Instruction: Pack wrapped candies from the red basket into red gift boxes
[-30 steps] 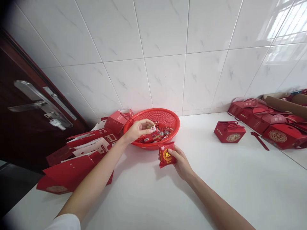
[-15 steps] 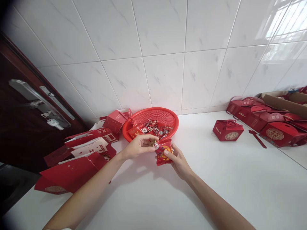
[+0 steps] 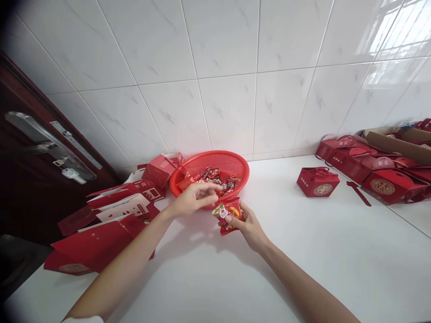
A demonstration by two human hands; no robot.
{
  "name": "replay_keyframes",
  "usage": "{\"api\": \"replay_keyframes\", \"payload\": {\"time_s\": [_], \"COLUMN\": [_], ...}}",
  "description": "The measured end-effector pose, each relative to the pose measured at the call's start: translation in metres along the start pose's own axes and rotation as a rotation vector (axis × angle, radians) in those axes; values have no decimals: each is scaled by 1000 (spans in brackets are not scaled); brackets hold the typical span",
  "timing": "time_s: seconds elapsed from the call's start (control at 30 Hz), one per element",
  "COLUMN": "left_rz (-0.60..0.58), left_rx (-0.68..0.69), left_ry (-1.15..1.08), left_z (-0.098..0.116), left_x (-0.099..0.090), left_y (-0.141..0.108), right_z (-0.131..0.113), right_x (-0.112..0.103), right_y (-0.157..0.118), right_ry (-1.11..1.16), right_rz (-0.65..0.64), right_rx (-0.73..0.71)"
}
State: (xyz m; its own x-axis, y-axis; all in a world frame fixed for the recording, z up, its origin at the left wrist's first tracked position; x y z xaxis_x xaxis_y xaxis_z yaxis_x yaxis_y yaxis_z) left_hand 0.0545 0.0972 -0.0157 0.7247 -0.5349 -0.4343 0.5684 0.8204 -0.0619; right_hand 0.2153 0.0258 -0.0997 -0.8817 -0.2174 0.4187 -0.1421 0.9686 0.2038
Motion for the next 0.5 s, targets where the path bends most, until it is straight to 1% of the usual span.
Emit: {"api": "replay_keyframes", "payload": {"time_s": [0.07, 0.1, 0.13, 0.17, 0.27, 0.33, 0.4, 0.5], "left_rz": [116, 167, 183, 175, 68, 10, -6, 14], "left_rx": [24, 26, -1, -55, -172, -243, -290, -309], "left_ry": [50, 133, 269, 432, 586, 664, 719, 732], "left_z": [3, 4, 4, 2, -7, -14, -20, -29], "left_x": [-13, -18, -20, -20, -14, -8, -2, 0], "left_y": [17, 27, 39, 51, 86, 103, 112, 117], "right_z": [0, 0, 0, 1, 3, 4, 5, 5], "right_x": [0, 0, 0, 0, -1, -2, -4, -5], "right_y": [0, -1, -1, -1, -1, 0, 0, 1], "right_ry": [-6, -7, -7, -8, -16, -26, -33, -32], "right_rz": [-24, -35, -41, -43, -32, -25, -23, -27], "right_rx": [2, 3, 3, 4, 10, 9, 2, -2]}}
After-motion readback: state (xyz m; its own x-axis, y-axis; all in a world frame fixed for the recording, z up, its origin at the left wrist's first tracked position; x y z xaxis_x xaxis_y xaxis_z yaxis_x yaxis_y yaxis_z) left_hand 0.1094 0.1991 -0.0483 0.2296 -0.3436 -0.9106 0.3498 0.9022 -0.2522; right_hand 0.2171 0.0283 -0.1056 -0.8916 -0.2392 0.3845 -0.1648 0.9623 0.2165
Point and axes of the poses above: each hand's wrist, its own y-axis towards the middle knuckle, its own x-axis out of the palm, z = x × y, the point moved 4 cm from there along y, towards the middle knuckle, and after that the axes turned 11 degrees about -x, right-handed, at the moved point
